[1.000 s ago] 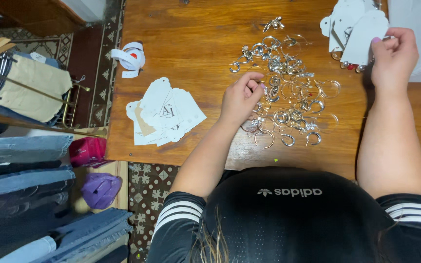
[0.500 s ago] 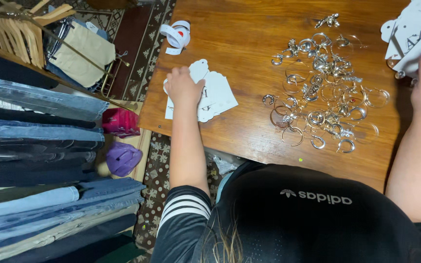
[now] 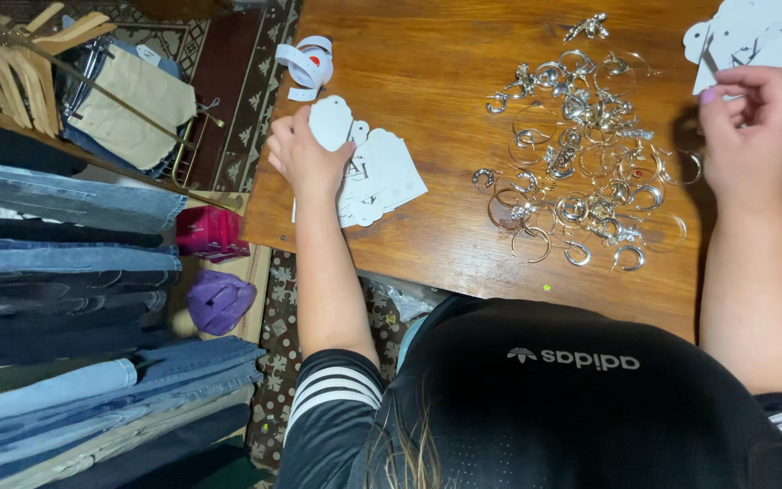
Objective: The person assembles keychains by attaching white tags to metal rings using a small tool. They repeatedly pick up tags and rings, connect them, and place the finished keychains on the table.
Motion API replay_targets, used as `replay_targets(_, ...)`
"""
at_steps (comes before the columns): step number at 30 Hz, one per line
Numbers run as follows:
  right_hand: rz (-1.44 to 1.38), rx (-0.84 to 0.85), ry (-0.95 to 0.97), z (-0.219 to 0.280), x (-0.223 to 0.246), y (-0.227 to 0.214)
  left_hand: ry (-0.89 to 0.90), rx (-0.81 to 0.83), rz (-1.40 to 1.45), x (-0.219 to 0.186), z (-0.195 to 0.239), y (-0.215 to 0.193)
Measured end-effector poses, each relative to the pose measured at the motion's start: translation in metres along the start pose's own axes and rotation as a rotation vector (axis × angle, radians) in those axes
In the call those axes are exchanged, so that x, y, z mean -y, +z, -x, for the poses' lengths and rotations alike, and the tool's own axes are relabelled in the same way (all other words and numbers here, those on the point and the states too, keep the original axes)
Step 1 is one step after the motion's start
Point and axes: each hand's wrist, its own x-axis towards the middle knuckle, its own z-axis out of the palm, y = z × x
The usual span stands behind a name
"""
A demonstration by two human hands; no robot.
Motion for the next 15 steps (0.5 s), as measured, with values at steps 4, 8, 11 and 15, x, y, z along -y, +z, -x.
replay_targets(4,-0.084,0.087,0.065,0.01,0.042,0.022,0.109,-0.091,0.321,-0.033,0.011,-0.008)
replay_targets(8,0.031,0.41,0.108,0.01,0.107,0.052,0.178,0.152,0.951,-0.1,0.032,-0.005)
replay_targets(11,0.109,0.694,0.165,0.003,0.151,0.081,0.174,0.369,1.239,-0.146,0.045,0.01)
replay_targets(15,0.327,0.791,-0.1,0.008,0.137,0.132,-0.066,0.582,1.254,-0.173,0.04,0.029)
